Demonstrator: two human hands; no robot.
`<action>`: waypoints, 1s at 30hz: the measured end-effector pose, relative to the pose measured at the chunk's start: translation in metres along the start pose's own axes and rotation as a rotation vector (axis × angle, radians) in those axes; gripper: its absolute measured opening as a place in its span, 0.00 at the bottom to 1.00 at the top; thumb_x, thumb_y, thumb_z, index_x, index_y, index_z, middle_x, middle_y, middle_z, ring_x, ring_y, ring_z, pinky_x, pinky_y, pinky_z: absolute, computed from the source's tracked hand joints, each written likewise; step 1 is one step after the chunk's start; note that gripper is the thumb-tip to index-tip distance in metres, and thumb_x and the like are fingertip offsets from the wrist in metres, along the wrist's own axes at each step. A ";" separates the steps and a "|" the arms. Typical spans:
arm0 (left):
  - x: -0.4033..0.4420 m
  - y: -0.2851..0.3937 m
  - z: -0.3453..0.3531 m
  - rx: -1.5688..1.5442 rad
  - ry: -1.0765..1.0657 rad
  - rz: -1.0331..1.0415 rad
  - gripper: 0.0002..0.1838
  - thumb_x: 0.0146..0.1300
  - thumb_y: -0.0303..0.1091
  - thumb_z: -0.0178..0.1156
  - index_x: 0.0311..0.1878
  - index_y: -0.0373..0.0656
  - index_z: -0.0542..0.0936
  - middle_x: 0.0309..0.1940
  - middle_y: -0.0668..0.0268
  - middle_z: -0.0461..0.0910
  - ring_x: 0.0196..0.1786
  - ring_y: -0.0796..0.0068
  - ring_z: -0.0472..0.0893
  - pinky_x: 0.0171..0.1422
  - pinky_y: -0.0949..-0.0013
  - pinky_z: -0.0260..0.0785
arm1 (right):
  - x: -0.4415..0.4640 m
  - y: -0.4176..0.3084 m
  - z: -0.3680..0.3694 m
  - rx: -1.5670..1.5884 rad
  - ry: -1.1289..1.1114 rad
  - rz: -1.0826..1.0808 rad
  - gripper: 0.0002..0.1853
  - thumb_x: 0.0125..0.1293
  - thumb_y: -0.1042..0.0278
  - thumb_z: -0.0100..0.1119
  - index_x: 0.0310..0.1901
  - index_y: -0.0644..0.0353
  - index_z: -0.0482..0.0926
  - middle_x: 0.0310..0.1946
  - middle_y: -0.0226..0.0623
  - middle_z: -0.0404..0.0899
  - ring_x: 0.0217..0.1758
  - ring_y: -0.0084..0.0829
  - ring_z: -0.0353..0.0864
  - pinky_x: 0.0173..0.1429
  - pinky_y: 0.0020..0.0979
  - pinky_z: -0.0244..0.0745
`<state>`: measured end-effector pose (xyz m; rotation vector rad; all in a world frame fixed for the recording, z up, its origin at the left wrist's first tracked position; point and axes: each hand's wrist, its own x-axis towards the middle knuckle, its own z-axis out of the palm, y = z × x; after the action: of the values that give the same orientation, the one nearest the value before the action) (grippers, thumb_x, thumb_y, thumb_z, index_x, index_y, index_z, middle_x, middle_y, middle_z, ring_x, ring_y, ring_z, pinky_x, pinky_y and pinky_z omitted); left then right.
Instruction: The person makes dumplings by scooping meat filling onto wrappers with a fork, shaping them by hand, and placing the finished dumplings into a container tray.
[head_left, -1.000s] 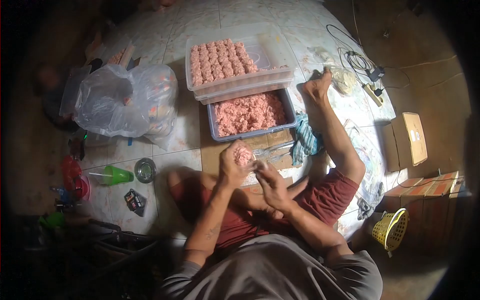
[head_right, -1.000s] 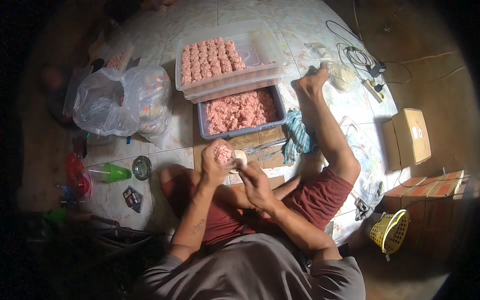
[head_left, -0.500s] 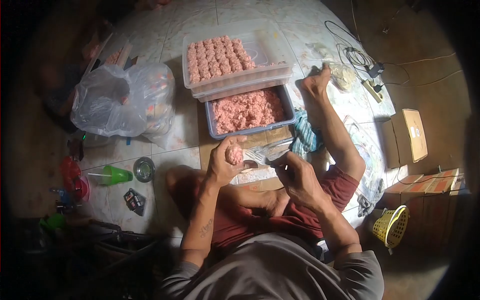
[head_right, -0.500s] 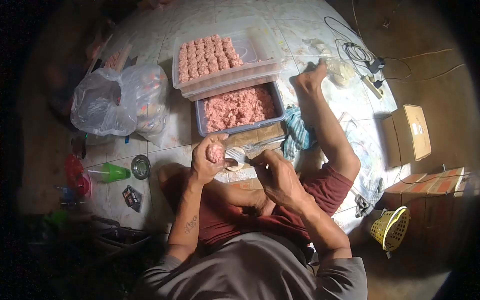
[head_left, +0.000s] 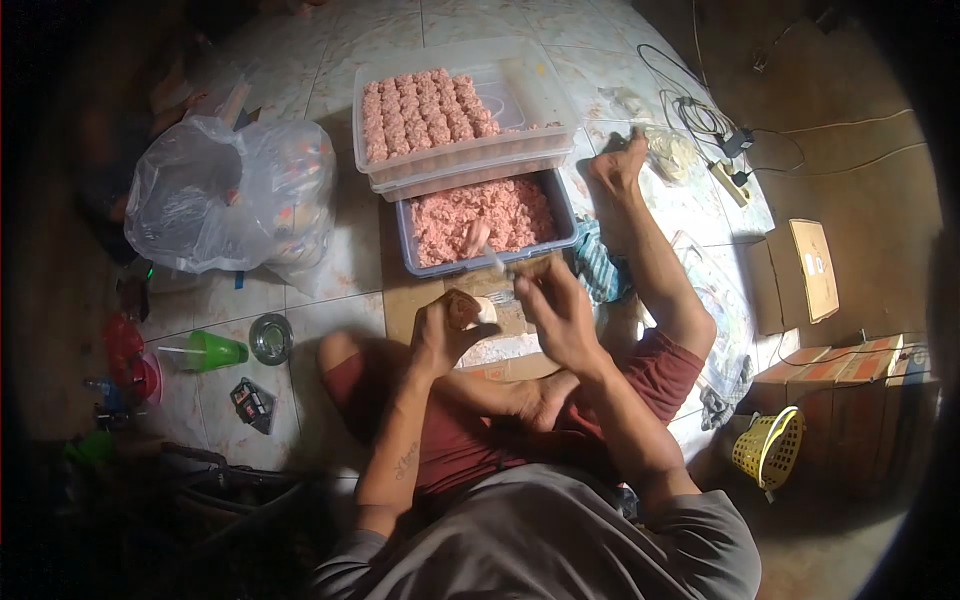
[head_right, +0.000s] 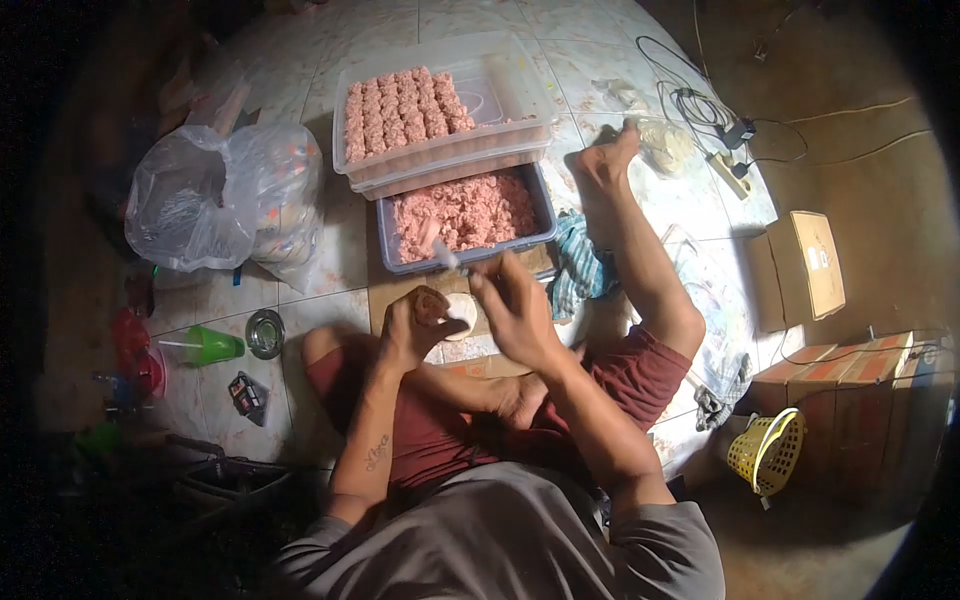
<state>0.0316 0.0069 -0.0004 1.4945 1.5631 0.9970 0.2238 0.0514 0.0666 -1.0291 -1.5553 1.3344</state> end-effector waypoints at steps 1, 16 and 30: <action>-0.005 -0.012 0.001 -0.169 0.003 0.102 0.20 0.52 0.36 0.82 0.41 0.38 0.83 0.36 0.63 0.88 0.37 0.76 0.85 0.44 0.69 0.78 | 0.014 0.032 -0.004 0.205 -0.052 0.066 0.07 0.79 0.67 0.54 0.46 0.62 0.73 0.30 0.30 0.75 0.27 0.19 0.70 0.29 0.25 0.67; 0.009 0.007 0.011 -0.005 -0.066 0.018 0.17 0.56 0.35 0.81 0.38 0.40 0.80 0.27 0.75 0.78 0.31 0.85 0.73 0.36 0.74 0.69 | -0.046 -0.010 -0.018 -0.573 -0.171 -0.082 0.07 0.68 0.79 0.55 0.45 0.66 0.80 0.36 0.52 0.75 0.41 0.58 0.79 0.44 0.48 0.74; -0.001 0.005 -0.002 -0.144 -0.065 0.110 0.15 0.58 0.35 0.77 0.39 0.37 0.81 0.30 0.60 0.86 0.34 0.70 0.86 0.40 0.65 0.76 | -0.054 -0.021 -0.020 -0.620 -0.093 -0.126 0.11 0.66 0.80 0.58 0.48 0.61 0.83 0.35 0.50 0.77 0.40 0.55 0.81 0.42 0.48 0.76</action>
<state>0.0314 0.0060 0.0051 1.5105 1.3464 1.0884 0.2589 0.0046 0.0856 -1.2160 -2.1349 0.8300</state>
